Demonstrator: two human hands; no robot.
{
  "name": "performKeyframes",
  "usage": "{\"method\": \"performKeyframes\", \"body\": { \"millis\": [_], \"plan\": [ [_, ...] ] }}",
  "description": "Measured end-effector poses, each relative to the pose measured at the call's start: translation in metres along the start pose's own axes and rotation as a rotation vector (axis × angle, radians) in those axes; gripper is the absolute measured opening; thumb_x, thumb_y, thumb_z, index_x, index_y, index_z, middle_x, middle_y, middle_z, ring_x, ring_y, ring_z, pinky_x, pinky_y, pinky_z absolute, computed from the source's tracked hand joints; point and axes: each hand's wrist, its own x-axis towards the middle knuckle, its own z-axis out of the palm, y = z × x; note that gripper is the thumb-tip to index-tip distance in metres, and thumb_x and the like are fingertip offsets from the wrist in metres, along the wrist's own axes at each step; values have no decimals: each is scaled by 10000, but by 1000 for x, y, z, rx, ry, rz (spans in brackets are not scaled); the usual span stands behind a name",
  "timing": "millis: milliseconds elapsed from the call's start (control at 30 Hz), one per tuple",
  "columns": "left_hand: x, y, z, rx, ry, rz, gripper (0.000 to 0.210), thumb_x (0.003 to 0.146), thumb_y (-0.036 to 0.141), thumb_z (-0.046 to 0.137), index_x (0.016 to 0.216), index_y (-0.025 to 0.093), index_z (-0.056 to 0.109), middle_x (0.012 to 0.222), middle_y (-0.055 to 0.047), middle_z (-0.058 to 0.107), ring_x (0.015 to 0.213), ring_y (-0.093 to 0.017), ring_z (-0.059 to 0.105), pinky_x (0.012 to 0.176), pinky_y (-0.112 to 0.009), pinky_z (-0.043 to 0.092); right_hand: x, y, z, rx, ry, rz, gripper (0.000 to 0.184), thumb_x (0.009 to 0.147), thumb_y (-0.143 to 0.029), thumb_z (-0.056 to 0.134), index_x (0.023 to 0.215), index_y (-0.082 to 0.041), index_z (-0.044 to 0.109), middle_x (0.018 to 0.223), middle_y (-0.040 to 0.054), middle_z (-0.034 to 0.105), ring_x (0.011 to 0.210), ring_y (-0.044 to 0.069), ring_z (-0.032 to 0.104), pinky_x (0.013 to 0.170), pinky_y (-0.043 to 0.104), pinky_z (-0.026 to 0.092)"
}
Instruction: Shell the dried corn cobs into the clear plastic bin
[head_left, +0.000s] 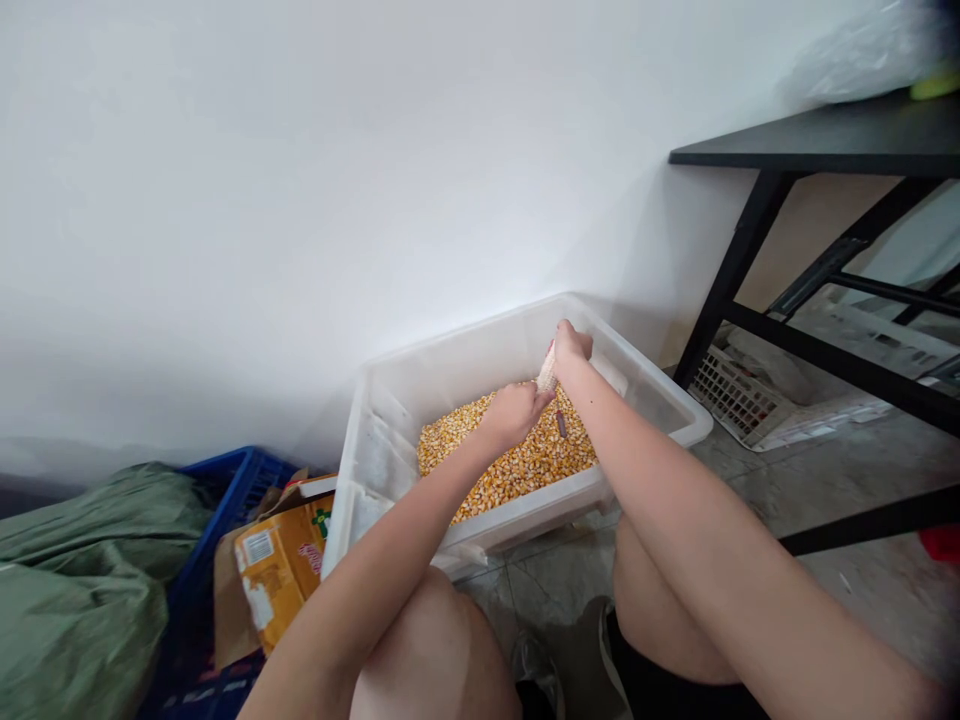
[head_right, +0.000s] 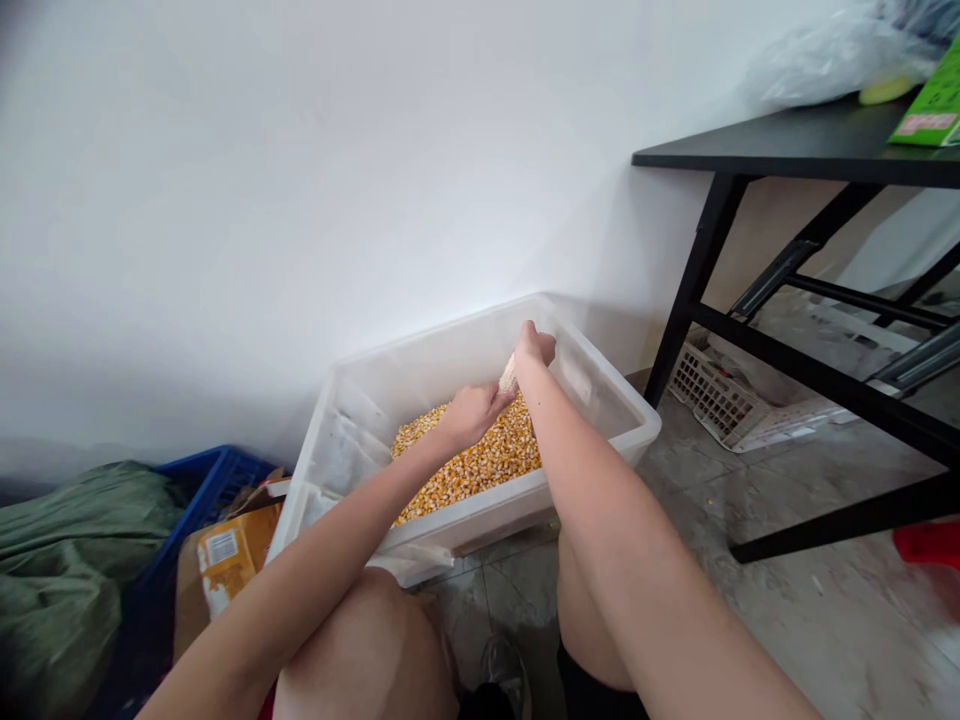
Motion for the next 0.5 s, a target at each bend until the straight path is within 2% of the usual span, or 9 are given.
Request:
{"method": "performKeyframes", "body": {
  "millis": [100, 200, 300, 400, 467, 500],
  "plan": [
    [0, 7, 1, 69, 19, -76, 633, 943, 577, 196, 963, 123, 637, 895, -193, 684, 862, -270, 657, 777, -326, 430, 0, 0, 1, -1, 69, 38, 158, 786, -310, 541, 727, -178, 604, 551, 27, 533, 491, 186, 567, 412, 268, 434],
    [4, 5, -2, 57, 61, -108, 663, 960, 538, 143, 899, 119, 654, 863, -198, 688, 848, -275, 664, 782, -347, 439, 0, 2, 2, 13, 95, 85, 143, 789, -296, 532, 757, -179, 606, 554, 21, 531, 501, 187, 574, 428, 268, 449],
    [7, -11, -8, -139, 90, -140, 644, 976, 483, 151, 803, 132, 663, 739, -144, 681, 750, -230, 663, 753, -323, 454, 0, 1, 0, 63, 69, 158, 169, 800, -310, 513, 806, -169, 608, 559, 23, 538, 496, 189, 580, 438, 273, 458],
    [7, -31, -14, -455, 114, -215, 478, 961, 443, 286, 1023, 133, 644, 765, -82, 687, 637, -156, 642, 665, -264, 471, -1, -2, -6, 74, 85, 180, 208, 821, -334, 489, 846, -163, 605, 588, 31, 555, 501, 194, 581, 436, 277, 455],
    [6, -40, -16, -593, 123, -209, 438, 932, 453, 377, 1157, 145, 592, 848, -70, 694, 642, -133, 637, 634, -239, 475, -4, -6, -11, 52, 89, 180, 214, 833, -345, 487, 849, -165, 601, 587, 33, 557, 503, 198, 577, 433, 279, 451],
    [5, -41, -17, -629, 91, -185, 447, 915, 475, 414, 1167, 149, 588, 866, -69, 692, 646, -129, 635, 627, -233, 475, -5, -7, -13, 46, 81, 184, 215, 838, -348, 484, 840, -167, 600, 579, 34, 556, 499, 199, 572, 430, 279, 448]
  ]
}}
